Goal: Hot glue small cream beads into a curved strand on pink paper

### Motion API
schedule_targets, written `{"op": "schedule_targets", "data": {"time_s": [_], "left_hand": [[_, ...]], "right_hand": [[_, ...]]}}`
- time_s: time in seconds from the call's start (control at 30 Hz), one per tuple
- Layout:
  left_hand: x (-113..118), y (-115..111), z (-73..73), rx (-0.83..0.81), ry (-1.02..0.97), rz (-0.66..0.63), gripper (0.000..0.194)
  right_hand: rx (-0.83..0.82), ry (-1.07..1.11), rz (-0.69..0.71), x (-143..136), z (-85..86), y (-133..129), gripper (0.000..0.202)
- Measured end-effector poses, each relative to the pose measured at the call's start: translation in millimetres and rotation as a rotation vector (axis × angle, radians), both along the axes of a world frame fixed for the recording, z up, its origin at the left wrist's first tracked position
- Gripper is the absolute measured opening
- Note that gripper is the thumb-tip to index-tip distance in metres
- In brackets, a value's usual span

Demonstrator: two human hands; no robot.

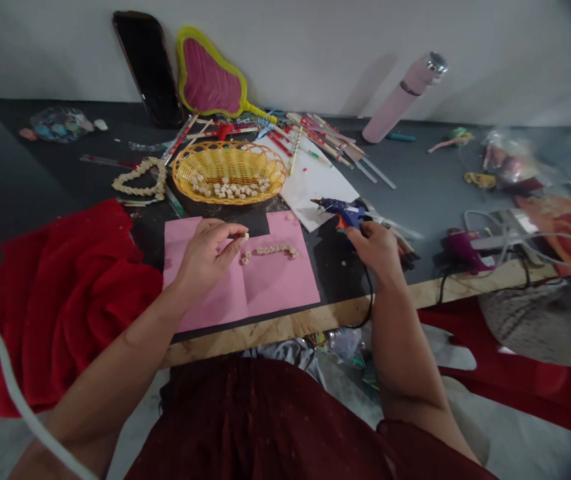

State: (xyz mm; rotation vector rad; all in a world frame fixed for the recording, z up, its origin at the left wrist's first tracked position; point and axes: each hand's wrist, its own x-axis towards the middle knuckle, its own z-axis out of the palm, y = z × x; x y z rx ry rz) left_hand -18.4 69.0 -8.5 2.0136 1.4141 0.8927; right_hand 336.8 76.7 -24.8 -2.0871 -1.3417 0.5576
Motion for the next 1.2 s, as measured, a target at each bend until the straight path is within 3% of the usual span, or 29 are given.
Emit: {"op": "schedule_targets", "data": {"time_s": [0.17, 0.27, 0.4, 0.57, 0.87, 1.2], "left_hand": [[2, 0, -5.4, -0.059, -0.178, 0.018, 0.017], [3, 1, -7.7, -0.103, -0.260, 0.012, 0.018], [5, 1, -9.1, -0.131, -0.308, 0.000, 0.017], [8, 0, -10.9, -0.170, -0.382, 0.016, 0.017], [8, -2, -14.5, -0.236, -0.441, 0.004, 0.025], [10, -2, -5.7, -0.162, -0.327, -0.001, 0.026]], "right_hand": [[0.216, 0.637, -0.029, -16, 7.8, -16, 0.022], [0.191, 0.928, -0.071, -34, 19.6, -26, 0.027], [0.131, 1.107, -0.068, -55, 32.2, -39, 0.034], [0.094, 1.124, 0.078, -69, 34.9, -54, 0.038], [0.147, 0.911, 0.497, -84, 17.2, -75, 0.026], [0.099, 0.897, 0.620, -92, 13.8, -80, 0.026]]}}
